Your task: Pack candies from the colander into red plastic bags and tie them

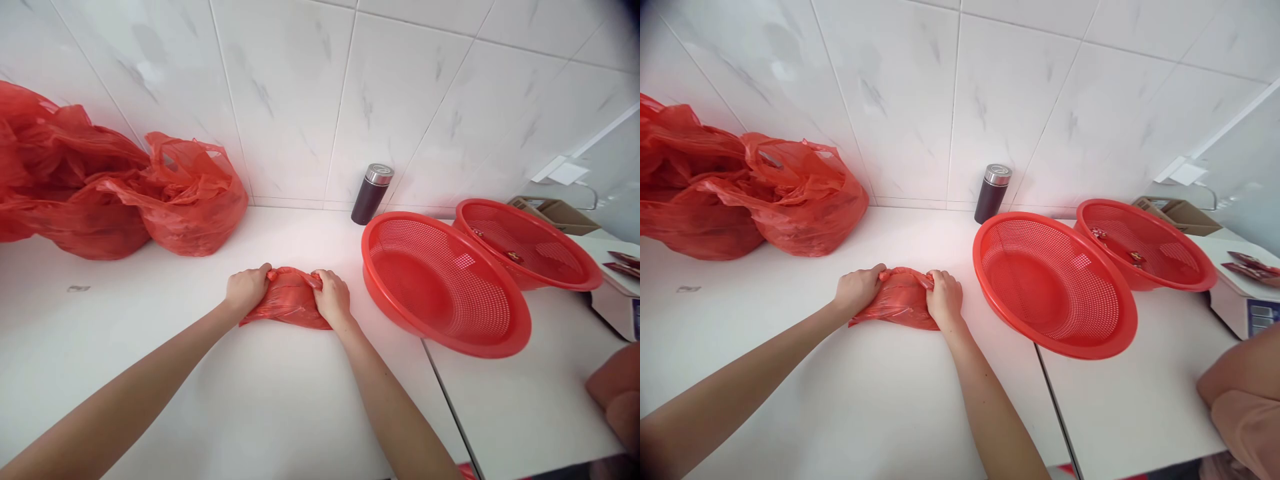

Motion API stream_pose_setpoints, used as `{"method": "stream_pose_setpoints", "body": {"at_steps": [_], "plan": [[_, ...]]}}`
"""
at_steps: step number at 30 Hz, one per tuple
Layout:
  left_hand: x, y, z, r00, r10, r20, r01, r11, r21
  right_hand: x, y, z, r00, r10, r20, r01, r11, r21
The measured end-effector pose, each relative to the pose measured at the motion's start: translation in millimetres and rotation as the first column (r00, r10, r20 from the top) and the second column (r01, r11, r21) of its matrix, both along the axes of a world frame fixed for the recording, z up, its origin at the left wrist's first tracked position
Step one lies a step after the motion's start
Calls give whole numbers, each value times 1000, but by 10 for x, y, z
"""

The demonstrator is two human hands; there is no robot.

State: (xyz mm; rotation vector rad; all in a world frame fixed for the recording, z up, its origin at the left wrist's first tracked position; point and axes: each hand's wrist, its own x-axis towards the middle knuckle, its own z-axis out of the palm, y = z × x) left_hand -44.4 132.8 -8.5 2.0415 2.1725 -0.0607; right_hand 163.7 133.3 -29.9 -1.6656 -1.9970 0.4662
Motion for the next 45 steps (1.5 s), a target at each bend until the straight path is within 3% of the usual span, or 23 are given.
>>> {"method": "stream_pose_setpoints", "body": {"at_steps": [25, 32, 37, 41, 45], "plan": [[-1, -17, -75, 1000, -15, 12, 15, 998, 54, 5, -11, -31, 1000, -6, -1, 6, 1000, 23], [-4, -67, 20, 989, -17, 146, -6, 988, 153, 21, -44, 28, 999, 6, -37, -6, 1000, 14], [110, -133, 134, 943, -112, 314, 19, 958, 287, -11, -145, 156, 998, 18, -65, -16, 1000, 26], [242, -129, 67, 907, -176, 383, 78, 963, 260, -43, -158, 142, 999, 38, -18, -37, 999, 22], [283, -61, -17, 922, -150, 357, 93, 980, 174, -37, -100, 79, 998, 62, 29, -62, 998, 0]]}}
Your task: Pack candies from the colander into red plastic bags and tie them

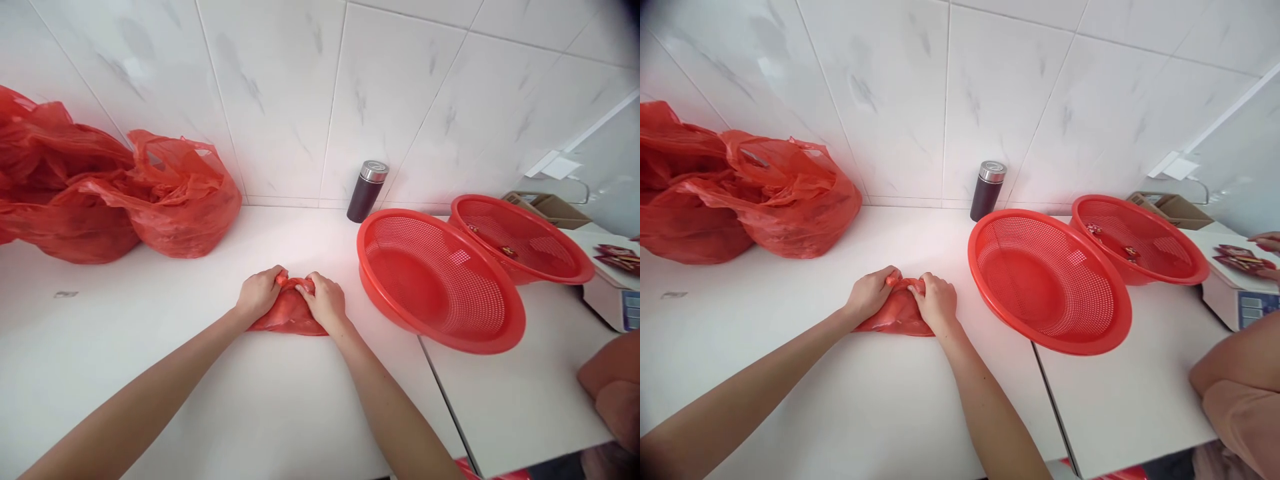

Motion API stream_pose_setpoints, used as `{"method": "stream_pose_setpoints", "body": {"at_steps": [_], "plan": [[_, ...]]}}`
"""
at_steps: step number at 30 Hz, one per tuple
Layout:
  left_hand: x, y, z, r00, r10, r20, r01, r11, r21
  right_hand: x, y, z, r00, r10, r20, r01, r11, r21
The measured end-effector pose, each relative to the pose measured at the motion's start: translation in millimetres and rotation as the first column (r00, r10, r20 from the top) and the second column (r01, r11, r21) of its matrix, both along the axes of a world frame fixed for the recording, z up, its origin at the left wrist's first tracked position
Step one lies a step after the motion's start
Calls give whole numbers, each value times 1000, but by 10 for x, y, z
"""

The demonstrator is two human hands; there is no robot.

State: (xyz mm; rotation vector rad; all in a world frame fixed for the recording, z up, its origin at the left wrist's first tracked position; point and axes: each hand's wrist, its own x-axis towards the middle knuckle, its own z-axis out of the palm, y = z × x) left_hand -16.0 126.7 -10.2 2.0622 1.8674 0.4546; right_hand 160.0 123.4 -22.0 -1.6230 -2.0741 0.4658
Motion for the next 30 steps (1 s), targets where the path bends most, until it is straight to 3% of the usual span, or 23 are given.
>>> {"method": "stream_pose_setpoints", "body": {"at_steps": [5, 10, 16, 20, 26, 30], "plan": [[12, 81, -17, 998, 24, -60, -28, 997, -70, 8, 49, -21, 1000, -9, 29, 10, 1000, -4], [-70, 48, 29, 998, 62, -28, -64, 994, -90, 78, -41, 53, 1000, 5, 1, -5, 1000, -1], [-479, -76, 217, 979, 173, 112, -159, 980, -118, 242, -365, 206, 1000, 6, 26, -10, 982, 188], [-785, -294, 338, 963, 189, 192, -149, 967, -207, 327, -572, 212, 999, 35, -15, -30, 959, 281], [-1177, -643, 429, 938, 229, 261, -126, 925, -359, 376, -679, 177, 990, 39, -134, -10, 977, 213], [-1253, -715, 598, 914, 297, 276, -185, 912, -367, 392, -677, 302, 969, 56, -240, -24, 990, 135]]}}
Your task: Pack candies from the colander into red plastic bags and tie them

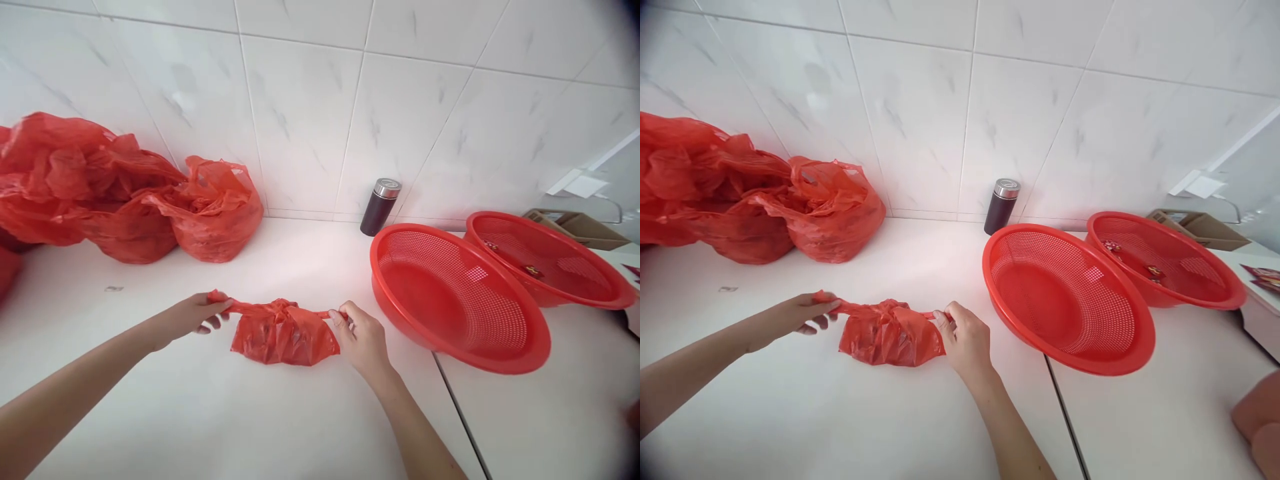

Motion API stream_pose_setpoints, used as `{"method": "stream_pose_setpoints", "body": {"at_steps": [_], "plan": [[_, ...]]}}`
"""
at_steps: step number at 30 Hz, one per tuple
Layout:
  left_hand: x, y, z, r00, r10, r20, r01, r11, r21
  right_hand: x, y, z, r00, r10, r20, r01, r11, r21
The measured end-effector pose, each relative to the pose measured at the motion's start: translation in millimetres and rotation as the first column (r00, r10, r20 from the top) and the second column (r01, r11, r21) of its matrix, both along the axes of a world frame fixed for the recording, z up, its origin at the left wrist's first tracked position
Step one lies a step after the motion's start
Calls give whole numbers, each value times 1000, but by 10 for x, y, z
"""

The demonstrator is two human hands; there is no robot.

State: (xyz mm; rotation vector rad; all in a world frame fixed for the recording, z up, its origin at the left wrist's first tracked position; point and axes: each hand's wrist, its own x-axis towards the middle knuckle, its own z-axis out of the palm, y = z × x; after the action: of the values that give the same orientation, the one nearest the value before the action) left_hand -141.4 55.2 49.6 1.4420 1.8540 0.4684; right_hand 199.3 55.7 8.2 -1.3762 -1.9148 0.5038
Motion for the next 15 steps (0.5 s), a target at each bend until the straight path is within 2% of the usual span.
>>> {"method": "stream_pose_setpoints", "body": {"at_steps": [2, 3, 4, 5, 6, 8, 9, 10, 12, 15], "plan": [[98, -3, 107, 995, 75, -71, -63, 985, 164, -10, -16, 97, 996, 56, -69, -58, 998, -25], [191, -4, 149, 989, 80, -121, -42, 957, 287, -26, -30, 146, 991, 88, -105, -91, 995, -27], [311, -8, 177, 984, 44, -174, 31, 915, 403, -52, -46, 194, 983, 119, -143, -123, 992, -22], [451, -13, 187, 971, -32, -237, 149, 856, 495, -85, -64, 238, 972, 150, -183, -154, 988, -9], [600, -19, 183, 944, -162, -288, 297, 799, 523, -122, -82, 278, 957, 178, -227, -181, 983, 9], [880, -32, 144, 850, -416, -323, 525, 726, 444, -188, -115, 339, 921, 221, -322, -217, 975, 47], [985, -37, 125, 809, -497, -314, 587, 710, 390, -206, -128, 359, 901, 230, -367, -223, 973, 63], [1054, -44, 115, 787, -539, -301, 617, 708, 343, -211, -139, 371, 885, 228, -406, -220, 973, 67], [1062, -68, 138, 792, -539, -286, 608, 735, 300, -176, -150, 370, 862, 171, -478, -179, 983, 29], [747, -160, 256, 861, -436, -263, 494, 840, 225, -64, -137, 305, 828, 2, -560, -66, 993, -94]]}}
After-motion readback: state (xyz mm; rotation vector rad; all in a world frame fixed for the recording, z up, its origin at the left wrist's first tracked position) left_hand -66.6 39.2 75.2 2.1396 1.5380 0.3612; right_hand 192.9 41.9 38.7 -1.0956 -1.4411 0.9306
